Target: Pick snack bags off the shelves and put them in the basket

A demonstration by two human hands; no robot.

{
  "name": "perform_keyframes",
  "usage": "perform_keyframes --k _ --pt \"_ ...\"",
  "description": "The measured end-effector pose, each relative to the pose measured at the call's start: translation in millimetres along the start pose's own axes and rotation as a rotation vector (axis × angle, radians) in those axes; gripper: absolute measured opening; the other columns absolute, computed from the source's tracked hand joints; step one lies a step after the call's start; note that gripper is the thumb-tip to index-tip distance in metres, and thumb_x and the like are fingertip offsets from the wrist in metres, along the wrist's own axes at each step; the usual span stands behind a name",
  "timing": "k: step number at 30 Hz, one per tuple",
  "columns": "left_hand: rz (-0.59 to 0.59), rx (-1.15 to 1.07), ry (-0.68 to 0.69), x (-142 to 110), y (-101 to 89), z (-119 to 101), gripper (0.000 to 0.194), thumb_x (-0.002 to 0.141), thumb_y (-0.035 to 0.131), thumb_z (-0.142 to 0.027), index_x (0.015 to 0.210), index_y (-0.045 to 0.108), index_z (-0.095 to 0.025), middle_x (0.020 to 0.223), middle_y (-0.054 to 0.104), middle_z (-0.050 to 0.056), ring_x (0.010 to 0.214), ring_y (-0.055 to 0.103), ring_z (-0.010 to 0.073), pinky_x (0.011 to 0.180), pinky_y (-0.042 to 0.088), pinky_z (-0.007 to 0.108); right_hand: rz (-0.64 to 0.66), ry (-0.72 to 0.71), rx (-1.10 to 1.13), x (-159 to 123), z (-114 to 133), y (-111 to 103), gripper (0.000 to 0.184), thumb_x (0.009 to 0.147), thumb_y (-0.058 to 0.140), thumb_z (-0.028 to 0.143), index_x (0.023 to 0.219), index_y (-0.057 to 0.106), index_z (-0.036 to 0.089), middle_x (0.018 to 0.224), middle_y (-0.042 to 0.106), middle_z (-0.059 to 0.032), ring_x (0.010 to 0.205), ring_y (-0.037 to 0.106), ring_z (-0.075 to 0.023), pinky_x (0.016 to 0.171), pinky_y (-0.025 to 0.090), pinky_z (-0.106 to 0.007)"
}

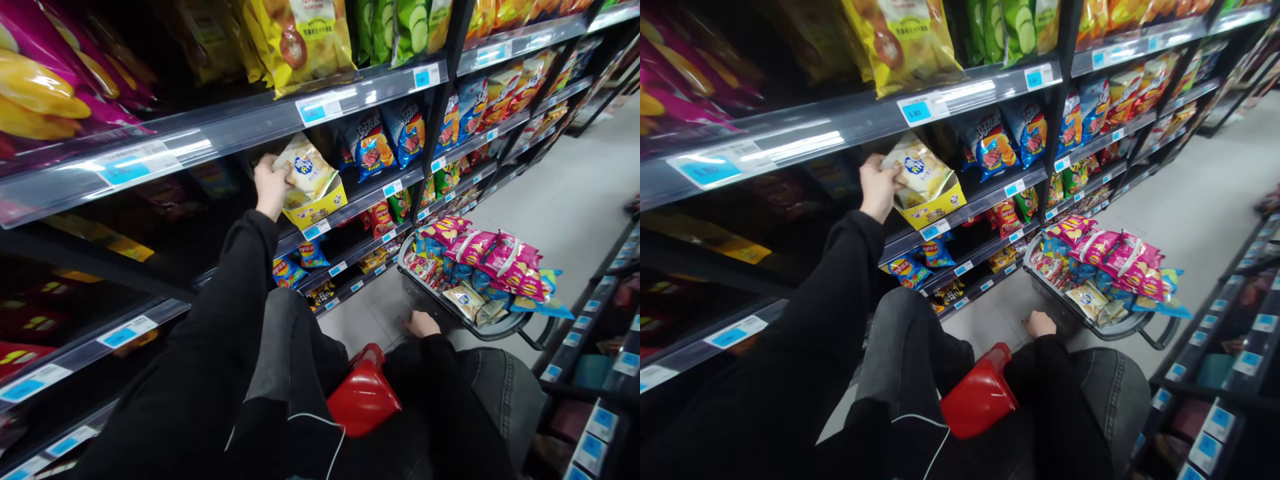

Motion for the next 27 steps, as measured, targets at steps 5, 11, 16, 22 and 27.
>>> perform_keyframes --k 5,11,16,22,27 --pt "-0.072 -0.525 -0.019 -70 -30.1 -24 0.02 0.082 0.049 -0.025 0.069 0.034 -0.02 0.077 0.053 -0.002 0.082 0.055 0.0116 0.075 0.051 0.031 -0.091 -0.158 0.261 -3 25 -15 0.023 0.082 0.05 0.029 0.09 0.066 0.014 0.095 0.067 -0.0129 0.095 0.061 -0.023 0.083 0.043 -0.032" --pt "0.111 -0.716 -0.197 -178 -8.3 -45 0.014 0.079 0.043 -0.04 0.079 0.041 -0.026 0.111 0.054 0.001 0.114 0.05 0.0223 0.076 0.05 0.038 0.37 -0.415 1.467 -57 108 -10 0.054 0.078 0.049 0.06 0.116 0.051 0.022 0.108 0.06 -0.0107 0.083 0.064 -0.0197 0.073 0.051 -0.039" --pt "0.278 -0.793 -0.535 -265 38.9 -17 0.016 0.08 0.043 -0.041 0.092 0.046 -0.031 0.11 0.058 0.002 0.108 0.055 0.0262 0.075 0.05 0.043 0.472 -0.569 1.879 -113 154 -11 0.069 0.067 0.061 0.065 0.126 0.038 0.036 0.118 0.054 -0.0057 0.096 0.062 -0.0265 0.084 0.047 -0.052" --pt "0.374 -0.954 -0.82 -324 63.5 33 0.024 0.067 0.06 -0.023 0.086 0.046 -0.024 0.11 0.061 0.002 0.097 0.061 0.0246 0.074 0.053 0.038 0.146 -0.321 1.732 -80 108 -5 0.058 0.064 0.073 0.038 0.115 0.045 0.03 0.082 0.061 0.0016 0.067 0.064 -0.0164 0.064 0.055 -0.036" --pt "0.589 -0.995 -0.91 -345 73.4 51 0.045 0.075 0.049 -0.042 0.114 0.052 -0.02 0.115 0.06 0.01 0.095 0.062 0.0265 0.071 0.055 0.041 0.036 -0.263 1.575 -62 85 -4 0.051 0.06 0.074 0.035 0.103 0.048 0.024 0.072 0.058 0.0044 0.065 0.062 -0.0142 0.06 0.056 -0.031"
Point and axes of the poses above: each hand's wrist, its own x-axis towards the middle knuckle, its own y-axis out of the palm, z = x × y, the point moved 7 cm from there along x, towards the middle knuckle
